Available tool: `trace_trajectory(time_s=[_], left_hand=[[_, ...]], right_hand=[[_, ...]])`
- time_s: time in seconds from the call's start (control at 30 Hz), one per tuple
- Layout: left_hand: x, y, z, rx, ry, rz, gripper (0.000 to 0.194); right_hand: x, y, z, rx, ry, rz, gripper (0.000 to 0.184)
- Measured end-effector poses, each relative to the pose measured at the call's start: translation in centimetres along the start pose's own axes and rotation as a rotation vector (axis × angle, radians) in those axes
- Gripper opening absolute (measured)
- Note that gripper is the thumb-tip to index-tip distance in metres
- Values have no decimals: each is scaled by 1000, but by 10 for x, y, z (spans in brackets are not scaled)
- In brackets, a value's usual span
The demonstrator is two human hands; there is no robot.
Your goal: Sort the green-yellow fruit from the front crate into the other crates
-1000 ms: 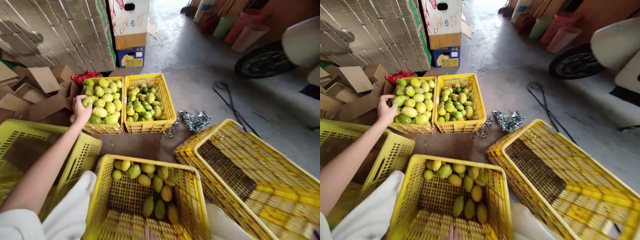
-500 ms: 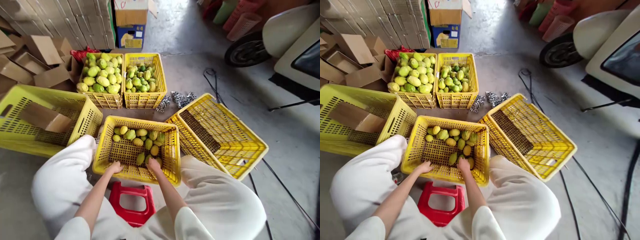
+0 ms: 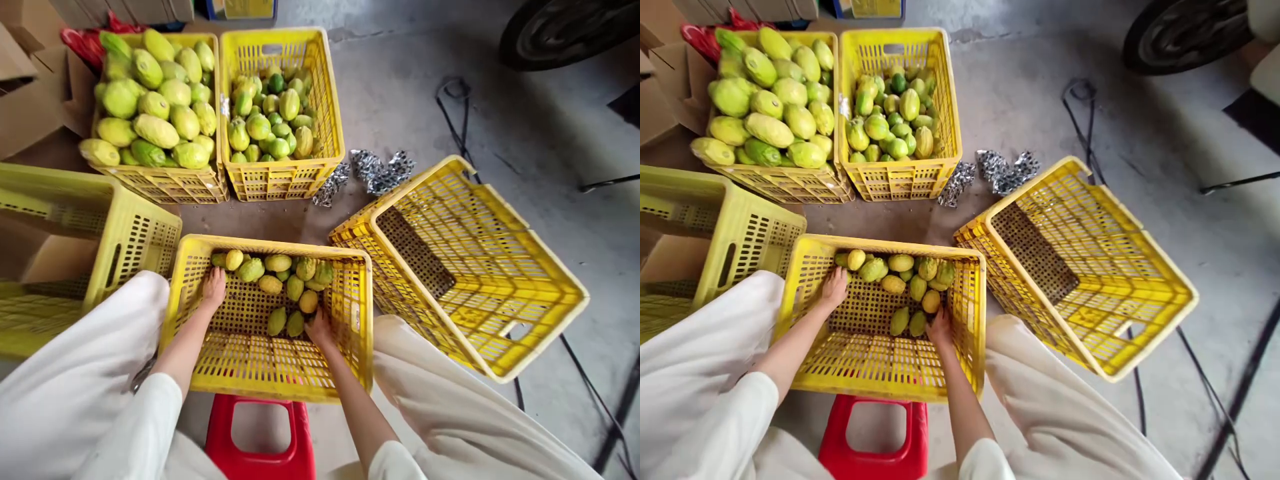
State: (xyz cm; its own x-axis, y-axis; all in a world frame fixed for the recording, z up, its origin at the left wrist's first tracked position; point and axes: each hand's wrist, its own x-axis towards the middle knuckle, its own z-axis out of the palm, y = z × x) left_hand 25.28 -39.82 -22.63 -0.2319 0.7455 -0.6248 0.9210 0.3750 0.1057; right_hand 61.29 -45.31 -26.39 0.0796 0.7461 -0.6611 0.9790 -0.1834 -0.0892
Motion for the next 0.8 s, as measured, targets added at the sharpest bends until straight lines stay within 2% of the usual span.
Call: trace_trajectory(time_s=[0.07,0.13,0.27,0.37,0.43,0.53,0.67,0.73,0.8], left_hand=[[7,2,5,-10,20,-14,65],[11,4,9,-17,50,-43,63],[21,8,12,-167,219,-32,84],[34,15,11,-420,285,-2,82],[43,23,10,-483,292,-88,73],[56,33,7,-459,310,-211,59],[56,32,3,-389,283,-230,47],[42,27,3,-342,237,-199,46],[19,21,6,-292,153,-133,45]], right_hand=[[1,-2,7,30,29,19,74],[5,-8,6,58,90,-7,71],[32,-32,-20,112,322,-237,65],[61,-55,-44,132,399,-262,71],[77,-69,-53,163,374,-224,74],[88,-81,-58,194,332,-144,76],[73,-87,-61,203,287,-94,77],[55,-89,-63,229,202,-190,69],[34,-94,-63,270,70,-360,61]])
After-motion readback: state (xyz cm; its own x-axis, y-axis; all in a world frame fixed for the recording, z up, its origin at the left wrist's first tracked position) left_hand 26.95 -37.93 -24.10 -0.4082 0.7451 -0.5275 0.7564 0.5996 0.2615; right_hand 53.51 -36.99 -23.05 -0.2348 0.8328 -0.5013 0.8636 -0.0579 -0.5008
